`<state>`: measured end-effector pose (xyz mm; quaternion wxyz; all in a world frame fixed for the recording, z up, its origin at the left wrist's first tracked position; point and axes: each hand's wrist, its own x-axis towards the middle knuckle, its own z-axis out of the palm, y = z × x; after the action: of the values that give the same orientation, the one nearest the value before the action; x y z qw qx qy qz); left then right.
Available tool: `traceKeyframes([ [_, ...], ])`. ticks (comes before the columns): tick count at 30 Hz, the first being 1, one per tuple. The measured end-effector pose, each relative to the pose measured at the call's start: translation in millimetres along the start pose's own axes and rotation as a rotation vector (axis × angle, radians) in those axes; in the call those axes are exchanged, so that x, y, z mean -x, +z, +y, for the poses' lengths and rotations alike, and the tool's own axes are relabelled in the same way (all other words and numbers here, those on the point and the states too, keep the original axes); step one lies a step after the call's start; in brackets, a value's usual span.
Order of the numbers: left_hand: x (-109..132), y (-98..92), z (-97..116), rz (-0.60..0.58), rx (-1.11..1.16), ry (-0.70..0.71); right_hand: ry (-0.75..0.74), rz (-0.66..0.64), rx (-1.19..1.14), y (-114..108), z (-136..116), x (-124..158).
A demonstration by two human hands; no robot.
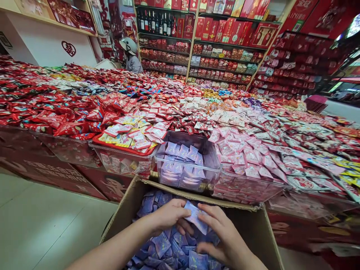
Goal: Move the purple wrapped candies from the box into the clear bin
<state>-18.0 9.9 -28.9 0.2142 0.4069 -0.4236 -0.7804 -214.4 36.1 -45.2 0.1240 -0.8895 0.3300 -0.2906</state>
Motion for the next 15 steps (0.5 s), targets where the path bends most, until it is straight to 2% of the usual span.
traceKeyframes([
  [3, 2.6, -0.9, 3.1, 0.000, 0.012, -0.035, -0.162, -0.009, 0.178, -4.4, -2.2, -2.6],
  [5, 3.9, -1.4, 3.8, -0.010, 0.022, -0.044, -0.243, 0.051, 0.227, -12.8, -5.4, -5.2],
  [9, 1.4, -2.3, -0.9, -0.009, -0.013, -0.042, -0.358, 0.189, 0.279, -55.5, -19.5, -20.3],
  [12, -1.4, -0.2, -6.7, -0.018, -0.120, -0.031, -0.331, 0.211, 0.382, -95.1, -29.9, -54.3],
  [15, 1.5, 4.3, -9.5, -0.070, -0.221, -0.054, -0.199, 0.140, 0.566, -112.5, -28.2, -108.3],
])
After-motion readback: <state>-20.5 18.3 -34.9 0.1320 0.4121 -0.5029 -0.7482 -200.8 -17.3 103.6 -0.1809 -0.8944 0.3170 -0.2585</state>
